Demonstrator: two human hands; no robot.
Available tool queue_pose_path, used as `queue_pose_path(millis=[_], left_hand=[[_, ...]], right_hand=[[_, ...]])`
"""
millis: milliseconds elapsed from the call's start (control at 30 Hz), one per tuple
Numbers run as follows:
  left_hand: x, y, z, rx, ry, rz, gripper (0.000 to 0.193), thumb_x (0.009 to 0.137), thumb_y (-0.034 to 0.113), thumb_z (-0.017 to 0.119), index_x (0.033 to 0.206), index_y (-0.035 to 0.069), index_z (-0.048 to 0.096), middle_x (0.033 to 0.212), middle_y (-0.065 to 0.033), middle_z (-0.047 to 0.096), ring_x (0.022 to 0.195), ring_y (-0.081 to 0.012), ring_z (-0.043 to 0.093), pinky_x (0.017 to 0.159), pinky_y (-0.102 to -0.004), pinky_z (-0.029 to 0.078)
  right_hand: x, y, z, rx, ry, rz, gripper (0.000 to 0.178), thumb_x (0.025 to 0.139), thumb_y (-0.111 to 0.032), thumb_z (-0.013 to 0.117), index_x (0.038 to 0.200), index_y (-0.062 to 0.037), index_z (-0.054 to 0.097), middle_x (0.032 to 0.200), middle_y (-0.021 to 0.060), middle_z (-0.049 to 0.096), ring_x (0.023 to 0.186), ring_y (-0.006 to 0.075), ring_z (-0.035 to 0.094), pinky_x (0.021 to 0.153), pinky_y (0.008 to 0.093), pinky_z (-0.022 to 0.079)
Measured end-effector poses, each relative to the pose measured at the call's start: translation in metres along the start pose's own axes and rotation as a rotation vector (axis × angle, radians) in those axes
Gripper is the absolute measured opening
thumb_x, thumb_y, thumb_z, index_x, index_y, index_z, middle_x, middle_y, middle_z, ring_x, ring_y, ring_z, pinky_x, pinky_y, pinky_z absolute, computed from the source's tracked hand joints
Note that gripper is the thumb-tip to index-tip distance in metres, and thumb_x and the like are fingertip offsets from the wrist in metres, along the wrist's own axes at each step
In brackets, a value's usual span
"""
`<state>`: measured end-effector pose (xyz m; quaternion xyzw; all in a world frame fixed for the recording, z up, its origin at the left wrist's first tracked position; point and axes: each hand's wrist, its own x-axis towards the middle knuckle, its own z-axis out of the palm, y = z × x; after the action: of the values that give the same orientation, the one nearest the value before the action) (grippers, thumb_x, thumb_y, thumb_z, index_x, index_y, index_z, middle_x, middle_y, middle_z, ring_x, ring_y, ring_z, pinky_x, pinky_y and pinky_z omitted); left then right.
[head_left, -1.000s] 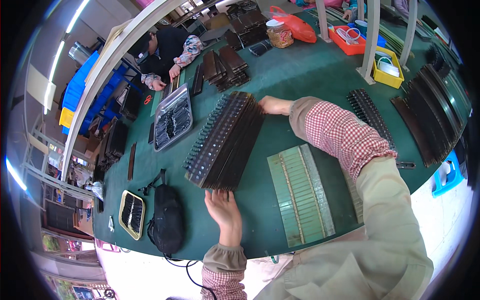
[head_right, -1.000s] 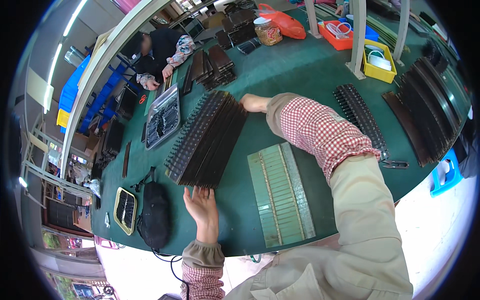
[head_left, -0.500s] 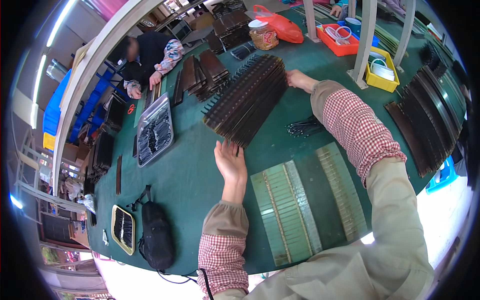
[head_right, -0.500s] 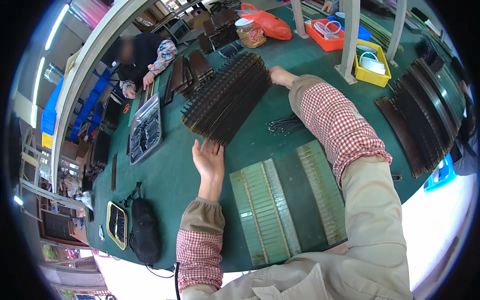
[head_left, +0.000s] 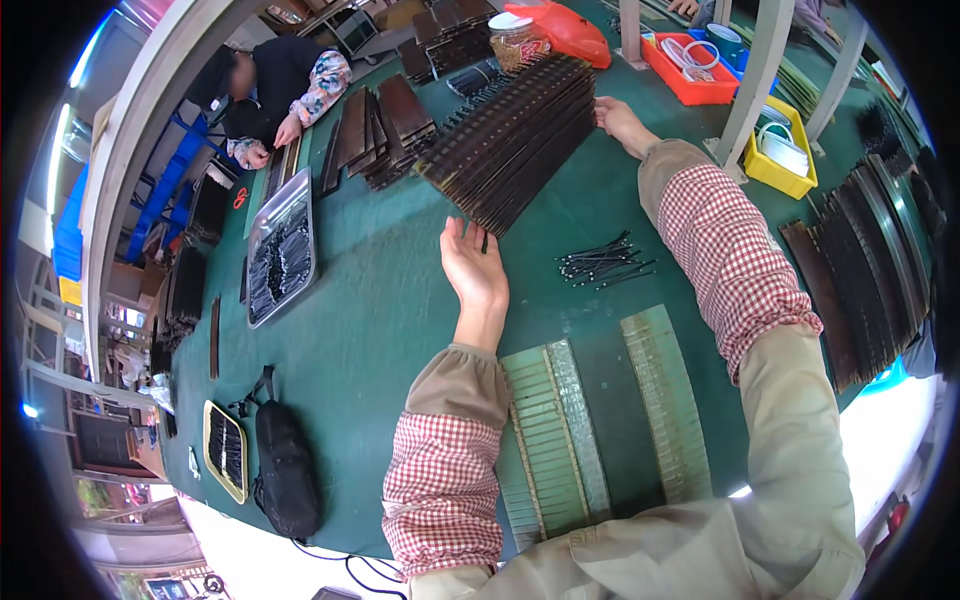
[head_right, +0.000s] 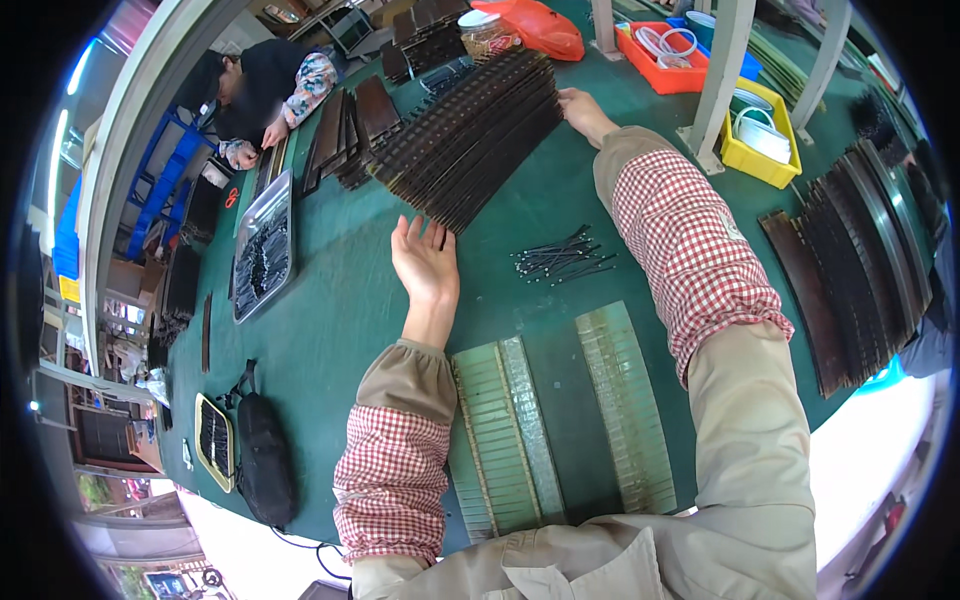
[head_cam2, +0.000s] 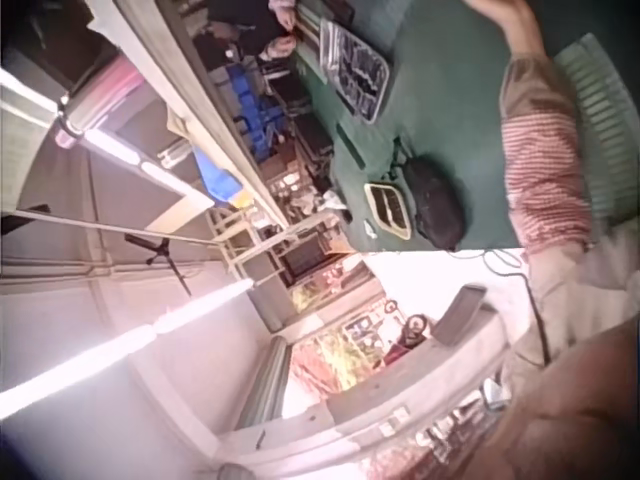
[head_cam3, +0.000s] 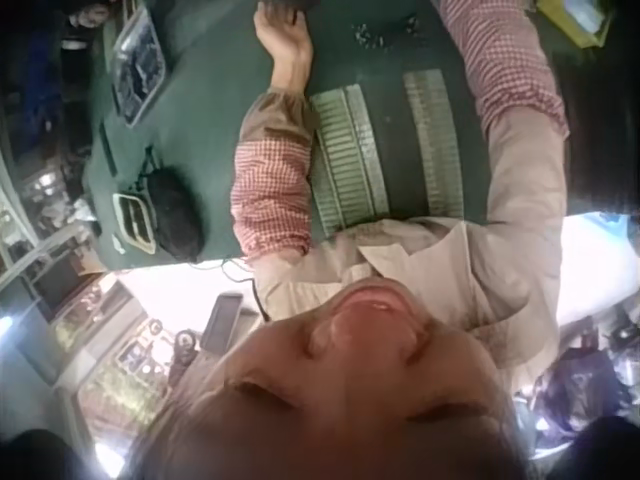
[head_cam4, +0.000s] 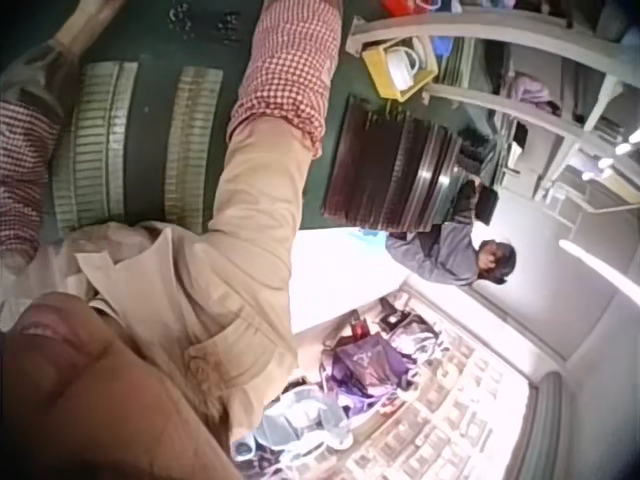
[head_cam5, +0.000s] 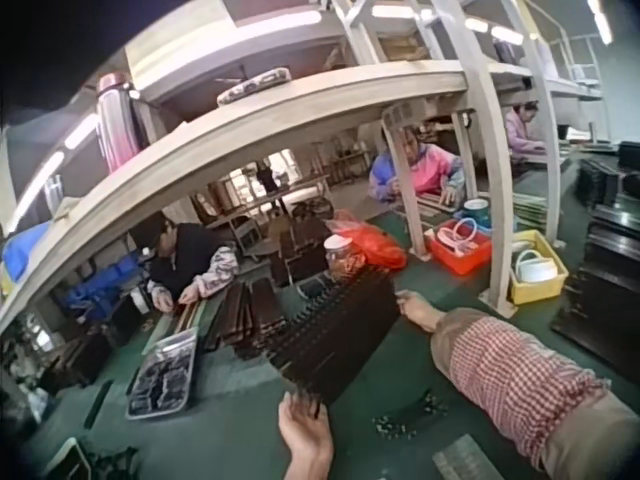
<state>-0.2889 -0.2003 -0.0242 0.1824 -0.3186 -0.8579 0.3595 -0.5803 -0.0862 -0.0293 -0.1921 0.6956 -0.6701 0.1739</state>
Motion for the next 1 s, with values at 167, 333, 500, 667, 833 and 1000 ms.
queue_pose_path(millis=[167,333,500,667,833,1000], left_hand=[[0.014,-0.006,0.004,-0.044,0.008,0.018,0.071,0.087,0.038,0.051,0.135,-0.004,0.019,0.132,-0.0223,0.029,0.125,-0.028,0.029,0.11,-0.0387,0.014],[0.019,-0.014,0.017,-0.058,-0.038,0.059,0.073,0.086,0.04,0.053,0.135,-0.004,0.018,0.133,-0.0217,0.028,0.125,-0.0288,0.03,0.111,-0.0394,0.012],[0.036,-0.04,0.014,0.013,-0.093,0.064,0.072,0.087,0.04,0.054,0.136,0.001,0.019,0.136,-0.018,0.029,0.127,-0.0295,0.029,0.111,-0.0409,0.013],[0.032,-0.028,0.003,-0.073,0.046,0.081,0.064,0.086,0.036,0.058,0.132,0.002,0.028,0.134,-0.0179,0.034,0.128,-0.0287,0.028,0.111,-0.0406,0.015],[0.009,-0.01,0.003,0.208,0.168,0.002,0.067,0.086,0.025,0.059,0.135,-0.002,0.023,0.12,-0.0144,0.046,0.112,-0.0206,0.044,0.097,-0.0312,0.035],[-0.025,0.059,-0.02,0.159,0.13,0.114,0.036,0.082,0.009,0.058,0.114,-0.001,0.044,0.093,-0.0084,0.057,0.084,-0.0166,0.055,0.076,-0.0268,0.047]], right_hand=[[0.026,0.017,0.009,-0.004,0.044,-0.042,0.041,0.085,0.006,0.029,0.123,0.0017,0.046,0.101,0.005,0.061,0.08,0.009,0.053,0.069,0.0192,0.041],[0.051,0.043,0.001,-0.045,0.082,-0.181,0.044,0.083,0.012,0.028,0.123,0.0035,0.045,0.111,0.011,0.059,0.1,0.0171,0.055,0.087,0.0254,0.042],[0.066,0.059,-0.02,-0.28,0.194,-0.359,0.045,0.08,0.008,0.034,0.124,0.0043,0.044,0.117,0.0195,0.055,0.113,0.0269,0.052,0.097,0.0322,0.038],[-0.003,-0.006,0.014,-0.6,0.347,-0.062,0.046,0.076,0.001,0.041,0.122,0.0027,0.047,0.114,0.0238,0.057,0.115,0.0341,0.05,0.096,0.0369,0.039],[-0.062,-0.061,-0.02,-0.786,-0.002,-0.023,0.044,0.076,-0.003,0.049,0.12,0.0017,0.05,0.106,0.018,0.061,0.102,0.0257,0.058,0.089,0.0337,0.044],[-0.163,-0.11,-0.024,-0.698,-0.422,-0.188,0.037,0.08,-0.005,0.052,0.116,0.0022,0.052,0.103,0.0163,0.062,0.097,0.024,0.059,0.084,0.0329,0.046]])
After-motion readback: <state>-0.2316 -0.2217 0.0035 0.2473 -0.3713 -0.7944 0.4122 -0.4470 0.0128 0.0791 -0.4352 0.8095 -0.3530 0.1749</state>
